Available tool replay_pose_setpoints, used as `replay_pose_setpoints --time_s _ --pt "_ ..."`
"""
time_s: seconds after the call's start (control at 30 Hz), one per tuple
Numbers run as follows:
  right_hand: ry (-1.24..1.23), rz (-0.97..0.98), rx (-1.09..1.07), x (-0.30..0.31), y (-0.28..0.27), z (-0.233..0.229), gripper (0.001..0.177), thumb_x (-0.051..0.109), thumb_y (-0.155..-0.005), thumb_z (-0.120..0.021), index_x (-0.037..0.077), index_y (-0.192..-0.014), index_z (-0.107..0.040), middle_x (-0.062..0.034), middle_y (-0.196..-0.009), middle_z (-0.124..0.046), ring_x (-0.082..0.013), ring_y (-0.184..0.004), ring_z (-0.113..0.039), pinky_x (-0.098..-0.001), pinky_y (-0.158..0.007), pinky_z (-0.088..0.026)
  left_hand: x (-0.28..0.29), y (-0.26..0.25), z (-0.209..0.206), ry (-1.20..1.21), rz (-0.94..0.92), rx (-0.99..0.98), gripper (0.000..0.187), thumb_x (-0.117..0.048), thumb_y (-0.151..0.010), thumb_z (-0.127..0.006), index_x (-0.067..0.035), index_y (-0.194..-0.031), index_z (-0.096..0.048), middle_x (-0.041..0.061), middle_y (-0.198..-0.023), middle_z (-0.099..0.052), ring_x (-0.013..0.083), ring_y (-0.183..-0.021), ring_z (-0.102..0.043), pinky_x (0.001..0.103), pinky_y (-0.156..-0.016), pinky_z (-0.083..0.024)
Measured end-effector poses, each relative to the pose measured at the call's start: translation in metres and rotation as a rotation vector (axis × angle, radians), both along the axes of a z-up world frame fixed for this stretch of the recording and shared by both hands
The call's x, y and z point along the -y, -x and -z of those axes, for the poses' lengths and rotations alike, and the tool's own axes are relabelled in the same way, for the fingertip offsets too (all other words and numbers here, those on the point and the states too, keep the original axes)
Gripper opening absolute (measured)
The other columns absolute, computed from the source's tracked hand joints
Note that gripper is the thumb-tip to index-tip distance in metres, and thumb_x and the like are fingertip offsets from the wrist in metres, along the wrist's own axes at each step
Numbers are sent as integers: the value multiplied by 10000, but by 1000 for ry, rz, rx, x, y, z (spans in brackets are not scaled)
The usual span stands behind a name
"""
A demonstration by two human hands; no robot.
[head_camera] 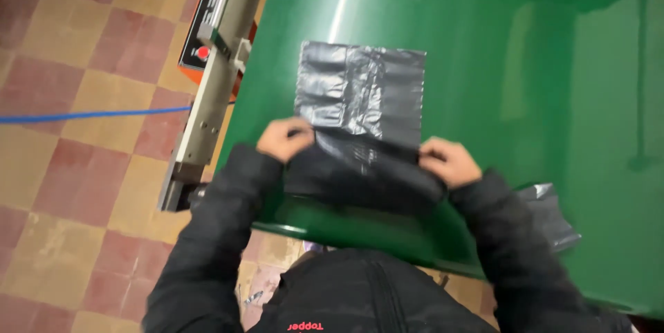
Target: Folding black plastic bags on a conveyor belt table and placing them into a red plastic crate.
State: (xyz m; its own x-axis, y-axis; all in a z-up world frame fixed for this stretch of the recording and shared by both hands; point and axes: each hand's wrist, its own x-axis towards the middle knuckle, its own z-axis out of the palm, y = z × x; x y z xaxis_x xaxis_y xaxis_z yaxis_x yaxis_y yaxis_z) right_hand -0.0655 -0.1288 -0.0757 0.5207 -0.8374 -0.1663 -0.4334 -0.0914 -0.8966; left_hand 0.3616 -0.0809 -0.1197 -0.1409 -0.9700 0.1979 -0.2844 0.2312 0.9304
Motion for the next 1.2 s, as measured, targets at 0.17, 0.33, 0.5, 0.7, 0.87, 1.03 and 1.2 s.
replay_pose_setpoints --time_s 0.17,0.33,0.5,0.7,0.87,1.03,1.2 --pt "123 73 19 174 -18 16 184 173 -917 -714 15 -1004 -678 5 -837 -645 -84 -794 -577 -261 -727 -485 163 7 44 -176 -217 -156 288 -232 -957 -699 13 -1107 -724 98 -986 -772 181 -897 -698 330 -830 -551" --pt "-80 342 69 264 -37 77 257 279 -979 -692 38 -1066 -703 -21 -872 -640 -156 -746 -557 -321 -691 -471 225 1 108 -13 -516 316 330 -293 -956 -721 8 -1092 -731 220 -1006 -744 401 -957 -694 437 -831 -542" --pt "691 -85 -324 257 -72 51 519 316 -693 -886 67 -1099 -679 -155 -1033 -672 -389 -930 -608 -457 -824 -515 220 9 91 -103 -563 299 356 -348 -943 -680 -23 -1083 -713 213 -998 -736 416 -954 -699 462 -821 -556" --pt "314 -122 -705 272 -88 73 505 390 -751 -861 86 -1075 -620 -172 -965 -666 -398 -957 -635 -502 -853 -494 180 72 -25 292 -465 993 218 -233 -814 -789 -101 -931 -661 104 -946 -709 342 -971 -678 449 -819 -548" --pt "595 -91 -551 252 -96 66 384 259 -716 -809 73 -1000 -630 -152 -968 -657 -399 -936 -638 -488 -766 -490 132 126 -11 383 21 689 380 -275 -803 -770 -73 -1093 -629 117 -1128 -657 327 -1147 -622 426 -932 -528" --pt "821 86 -431 148 -102 -4 223 133 -814 -750 116 -1020 -665 -78 -927 -651 -327 -900 -602 -451 -780 -435 114 97 114 -60 -38 -50 530 -436 -924 -580 -81 -1318 -592 140 -1354 -652 326 -1300 -576 427 -1077 -433" --pt "1106 136 -333 17 -94 -20 239 65 -716 -765 145 -933 -707 2 -937 -650 -262 -948 -578 -423 -801 -413 73 9 164 -669 -8 -1283 934 -790 -976 -322 12 -1417 -509 194 -1411 -598 330 -1290 -552 483 -1089 -397"
